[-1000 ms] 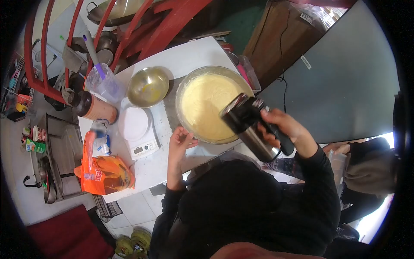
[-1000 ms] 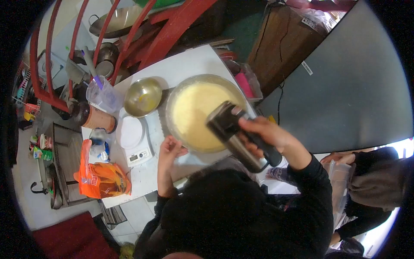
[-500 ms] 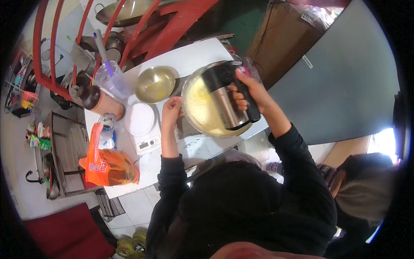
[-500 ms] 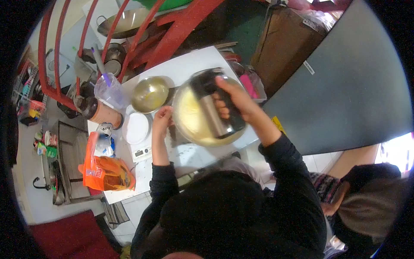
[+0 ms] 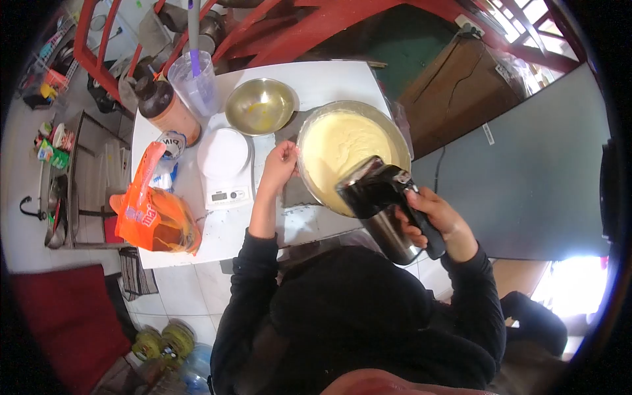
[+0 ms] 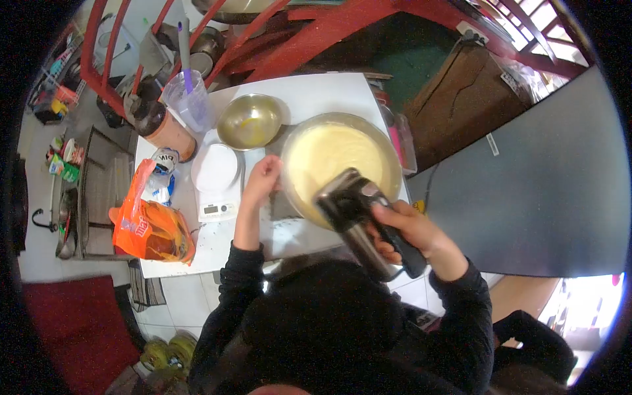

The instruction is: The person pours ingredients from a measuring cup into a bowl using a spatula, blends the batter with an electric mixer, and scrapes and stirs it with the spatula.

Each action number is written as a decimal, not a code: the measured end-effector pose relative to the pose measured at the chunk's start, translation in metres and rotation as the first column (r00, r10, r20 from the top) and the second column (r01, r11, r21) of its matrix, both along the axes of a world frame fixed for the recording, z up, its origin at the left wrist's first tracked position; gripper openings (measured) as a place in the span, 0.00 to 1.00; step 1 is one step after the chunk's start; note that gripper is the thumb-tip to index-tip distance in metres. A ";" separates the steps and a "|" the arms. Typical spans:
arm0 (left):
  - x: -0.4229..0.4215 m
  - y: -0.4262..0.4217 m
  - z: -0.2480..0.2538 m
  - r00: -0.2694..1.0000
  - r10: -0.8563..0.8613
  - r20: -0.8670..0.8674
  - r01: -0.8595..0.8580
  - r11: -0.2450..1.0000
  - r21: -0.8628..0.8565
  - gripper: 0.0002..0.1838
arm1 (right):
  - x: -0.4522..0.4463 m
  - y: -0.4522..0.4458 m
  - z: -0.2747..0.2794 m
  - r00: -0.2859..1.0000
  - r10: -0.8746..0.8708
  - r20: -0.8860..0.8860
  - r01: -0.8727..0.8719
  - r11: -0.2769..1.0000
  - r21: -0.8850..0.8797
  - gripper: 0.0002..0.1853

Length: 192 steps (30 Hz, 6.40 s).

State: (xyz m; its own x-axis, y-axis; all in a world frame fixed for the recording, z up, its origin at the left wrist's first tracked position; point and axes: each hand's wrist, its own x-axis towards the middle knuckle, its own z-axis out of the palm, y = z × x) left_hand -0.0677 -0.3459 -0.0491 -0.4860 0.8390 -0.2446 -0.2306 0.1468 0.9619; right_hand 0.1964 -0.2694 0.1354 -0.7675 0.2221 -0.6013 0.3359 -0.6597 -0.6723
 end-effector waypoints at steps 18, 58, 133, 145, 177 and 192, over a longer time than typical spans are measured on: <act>0.066 -0.029 0.000 0.919 0.393 -0.026 -0.391 0.919 0.056 0.11 | 0.016 0.127 -0.005 0.993 0.105 0.058 -0.111 0.987 0.120 0.24; 0.060 -0.018 -0.020 0.858 0.434 -0.277 -0.443 0.896 0.032 0.07 | 0.006 0.150 -0.050 0.831 0.552 -0.062 -0.548 0.833 0.069 0.24; 0.120 -0.074 0.150 -0.036 0.477 -0.878 -0.748 0.569 0.340 0.47 | -0.038 0.132 -0.007 0.820 0.568 0.068 -0.572 0.810 0.128 0.17; 0.124 -0.033 -0.053 0.420 0.088 -0.903 -0.725 0.631 -0.276 0.38 | -0.022 0.155 -0.005 0.840 0.541 0.035 -0.538 0.824 0.180 0.18; 0.125 -0.071 -0.013 0.413 -0.210 -0.886 -0.556 0.713 -0.428 0.22 | -0.029 0.143 -0.019 0.962 0.272 0.017 -0.271 0.951 0.146 0.24; 0.109 -0.052 0.008 0.865 0.365 0.345 -0.420 0.902 0.097 0.09 | -0.025 0.093 0.010 0.832 0.553 -0.052 -0.554 0.832 -0.010 0.23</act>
